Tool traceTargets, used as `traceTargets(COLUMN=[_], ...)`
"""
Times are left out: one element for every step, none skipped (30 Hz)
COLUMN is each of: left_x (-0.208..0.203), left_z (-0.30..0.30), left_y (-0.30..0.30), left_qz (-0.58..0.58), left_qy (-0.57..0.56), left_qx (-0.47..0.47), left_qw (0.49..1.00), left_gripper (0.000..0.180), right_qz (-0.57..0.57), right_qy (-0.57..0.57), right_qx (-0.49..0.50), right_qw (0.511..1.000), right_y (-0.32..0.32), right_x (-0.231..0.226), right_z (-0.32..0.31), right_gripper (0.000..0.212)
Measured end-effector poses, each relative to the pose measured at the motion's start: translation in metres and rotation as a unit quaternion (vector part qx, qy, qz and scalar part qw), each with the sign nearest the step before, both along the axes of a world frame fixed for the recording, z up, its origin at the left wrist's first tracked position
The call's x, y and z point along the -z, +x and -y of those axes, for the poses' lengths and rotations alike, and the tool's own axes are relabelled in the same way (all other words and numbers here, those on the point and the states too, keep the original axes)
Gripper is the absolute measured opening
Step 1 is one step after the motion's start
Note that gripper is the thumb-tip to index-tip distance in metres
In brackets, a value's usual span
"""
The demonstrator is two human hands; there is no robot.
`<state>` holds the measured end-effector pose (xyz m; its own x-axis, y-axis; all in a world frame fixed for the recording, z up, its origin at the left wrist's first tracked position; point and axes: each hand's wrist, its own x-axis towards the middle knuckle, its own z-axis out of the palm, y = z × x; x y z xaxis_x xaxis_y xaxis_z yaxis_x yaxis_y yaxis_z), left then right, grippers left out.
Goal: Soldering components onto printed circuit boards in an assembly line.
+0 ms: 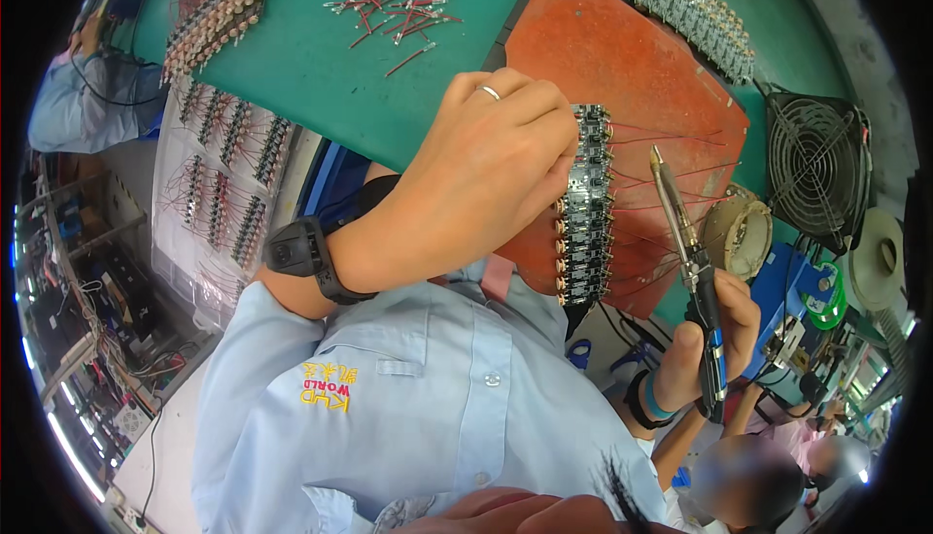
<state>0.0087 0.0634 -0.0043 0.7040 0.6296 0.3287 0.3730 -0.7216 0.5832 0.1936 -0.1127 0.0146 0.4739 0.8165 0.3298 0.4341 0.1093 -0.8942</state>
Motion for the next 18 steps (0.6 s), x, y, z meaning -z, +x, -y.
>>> traceTargets(left_x=[0.0,-0.001,-0.001,-0.001,0.0,0.0,0.0,0.002,0.004,0.005,0.006,0.009,0.018,0.023,0.026,0.029,0.035,0.04], left_z=[0.0,0.0,0.001,0.002,0.002,0.002,0.002,0.003,0.002,-0.002,-0.01,-0.018,-0.029,-0.035,-0.041,-0.045,-0.05,-0.053], left_y=[-0.001,-0.002,-0.001,-0.001,-0.001,-0.003,-0.004,-0.005,-0.007,-0.015,-0.024,-0.035,-0.047,-0.055,-0.062,-0.065,-0.065,-0.065], left_qz=[-0.002,-0.002,0.005,0.011,0.001,-0.004,0.02,0.046,0.095,0.093,0.078,0.064,0.048,0.016,0.003,-0.009,-0.006,-0.014], left_qy=[0.0,0.01,0.013,0.017,0.023,0.037,0.027,0.014,-0.005,0.005,0.022,0.038,0.049,0.064,0.067,0.069,0.069,0.063], left_qx=[-0.001,-0.009,-0.009,-0.01,0.002,-0.011,0.009,0.035,0.036,0.031,-0.017,-0.067,-0.12,-0.171,-0.196,-0.22,-0.218,-0.219], left_qw=[1.0,1.0,1.0,1.0,1.0,0.999,0.999,0.998,0.995,0.995,0.997,0.995,0.99,0.983,0.978,0.973,0.974,0.974], left_gripper=[0.009,0.009,0.009,0.008,0.007,0.007,0.007,0.007,0.009,0.009,0.008,0.008,0.009,0.009,0.01,0.01,0.01,0.011], right_qz=[-0.014,-0.029,-0.022,-0.025,-0.02,-0.014,-0.013,-0.017,-0.031,-0.045,-0.04,-0.04,-0.041,-0.041,-0.04,-0.048,-0.056,-0.053], right_qy=[-0.008,-0.014,-0.01,0.001,-0.002,-0.007,-0.005,0.006,0.004,0.001,0.001,0.006,0.007,0.006,0.008,0.007,0.007,0.007], right_qx=[0.017,0.031,0.051,0.041,0.047,0.05,0.038,0.03,0.043,0.057,0.049,0.048,0.05,0.054,0.055,0.042,0.029,0.031], right_qw=[1.0,0.999,0.998,0.999,0.999,0.999,0.999,0.999,0.999,0.997,0.998,0.998,0.998,0.998,0.998,0.998,0.998,0.998], right_y=[-0.002,-0.004,-0.006,-0.006,-0.007,-0.008,-0.007,-0.007,-0.008,-0.008,-0.007,-0.008,-0.009,-0.01,-0.01,-0.011,-0.013,-0.016], right_x=[0.001,0.003,0.006,0.005,0.006,0.005,0.005,0.006,0.006,0.006,0.006,0.007,0.008,0.007,0.006,0.005,0.005,0.004], right_z=[0.002,0.002,0.004,0.004,0.004,0.003,0.004,0.005,0.004,0.004,0.004,0.003,0.002,0.001,0.0,0.0,-0.002,-0.003], right_gripper=[0.054,0.055,0.058,0.058,0.057,0.056,0.052,0.052,0.055,0.058,0.055,0.055,0.053,0.051,0.051,0.049,0.048,0.048])
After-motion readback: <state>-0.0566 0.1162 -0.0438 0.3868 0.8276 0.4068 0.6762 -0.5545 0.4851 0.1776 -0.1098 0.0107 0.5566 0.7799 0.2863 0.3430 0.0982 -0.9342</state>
